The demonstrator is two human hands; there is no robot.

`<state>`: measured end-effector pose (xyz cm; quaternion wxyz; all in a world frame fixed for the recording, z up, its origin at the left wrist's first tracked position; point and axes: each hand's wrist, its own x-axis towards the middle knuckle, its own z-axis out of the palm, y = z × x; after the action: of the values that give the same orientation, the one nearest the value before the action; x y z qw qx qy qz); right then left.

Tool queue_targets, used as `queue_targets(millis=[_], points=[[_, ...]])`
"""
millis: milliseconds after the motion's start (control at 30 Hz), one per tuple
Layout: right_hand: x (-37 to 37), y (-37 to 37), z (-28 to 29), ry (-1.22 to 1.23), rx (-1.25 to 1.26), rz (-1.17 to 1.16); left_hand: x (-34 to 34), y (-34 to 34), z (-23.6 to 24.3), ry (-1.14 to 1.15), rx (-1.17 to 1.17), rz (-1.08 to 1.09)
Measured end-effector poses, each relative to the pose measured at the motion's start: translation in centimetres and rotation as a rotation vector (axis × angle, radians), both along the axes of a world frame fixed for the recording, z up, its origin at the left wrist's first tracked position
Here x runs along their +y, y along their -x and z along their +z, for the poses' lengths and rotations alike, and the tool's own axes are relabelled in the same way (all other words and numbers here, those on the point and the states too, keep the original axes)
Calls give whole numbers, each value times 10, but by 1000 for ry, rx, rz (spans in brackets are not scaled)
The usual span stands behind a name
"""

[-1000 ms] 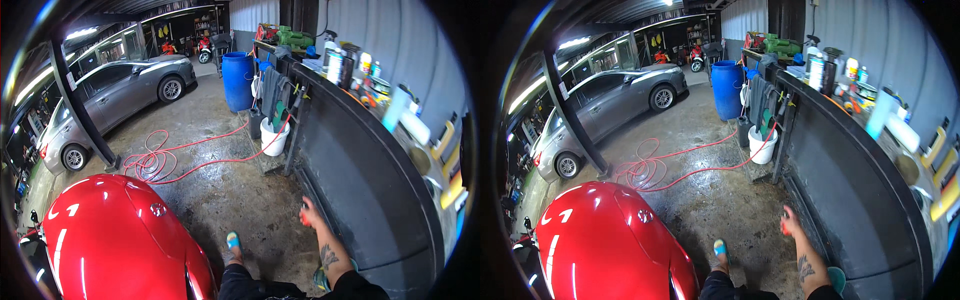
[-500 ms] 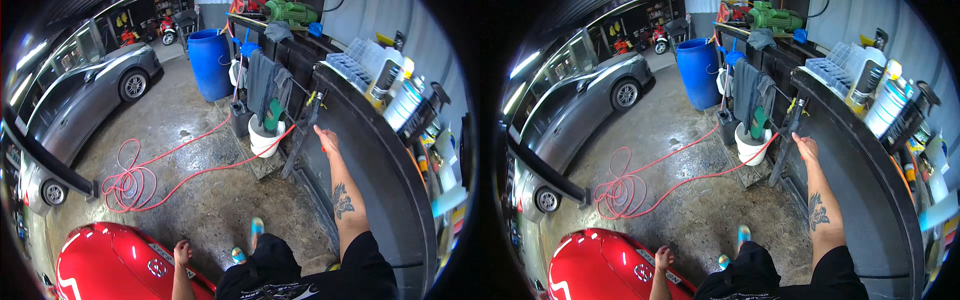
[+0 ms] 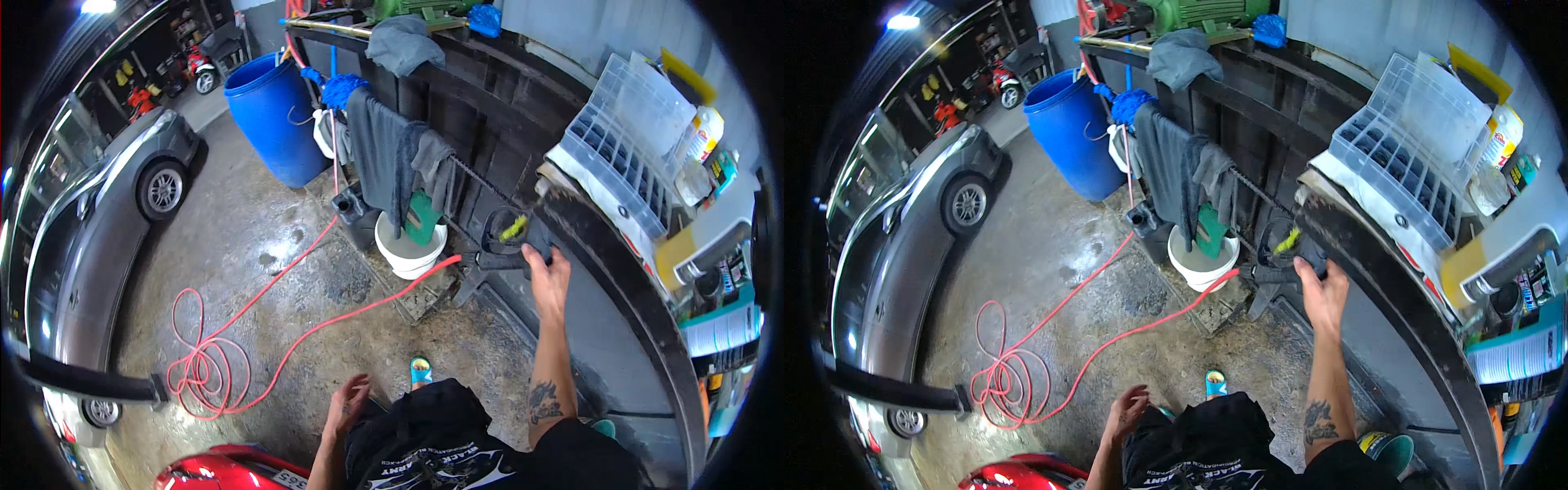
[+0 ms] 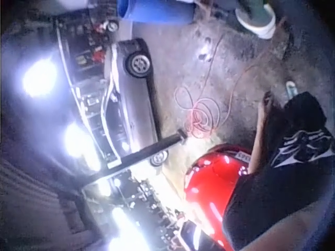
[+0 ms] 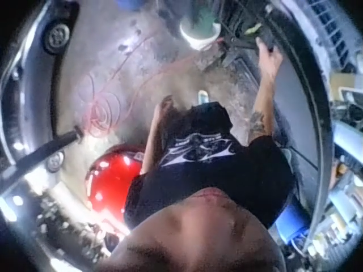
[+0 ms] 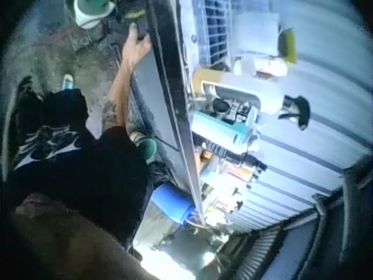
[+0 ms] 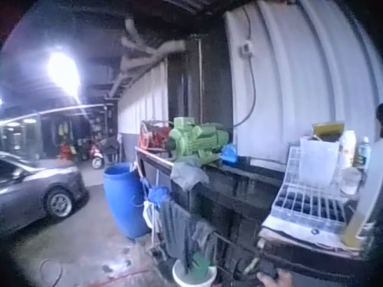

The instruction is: The recorder repairs and sets up a pressure washer nozzle by changing tips and inspecting the connector O-ring.

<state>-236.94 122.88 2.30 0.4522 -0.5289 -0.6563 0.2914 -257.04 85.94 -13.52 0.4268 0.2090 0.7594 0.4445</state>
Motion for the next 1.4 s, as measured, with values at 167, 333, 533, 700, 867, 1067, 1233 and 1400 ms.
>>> queue_targets(millis=[167, 333, 533, 700, 867, 1067, 1233, 1400], points=[[-39, 37, 28, -64, 44, 228, 120, 53, 107, -392, 198, -255], [-113, 114, -7, -237, -199, 293, 182, 95, 184, -604, 223, -317], [-190, 194, -62, -191, -252, 231, 159, 126, 166, -523, -146, -285], [-209, 212, -48, 384, -318, 628, 127, 185, 121, -578, -173, -397], [-163, 171, -37, 366, -447, 530, 109, 234, 96, -498, -62, -364], [-131, 165, 10, 580, -327, 528, 100, 229, 105, -375, 133, -475], [-128, 178, 28, 398, -549, 834, 87, 186, 98, -519, -48, -631], [-130, 179, 46, 389, -500, 1038, 74, 150, 93, -616, -299, -644]])
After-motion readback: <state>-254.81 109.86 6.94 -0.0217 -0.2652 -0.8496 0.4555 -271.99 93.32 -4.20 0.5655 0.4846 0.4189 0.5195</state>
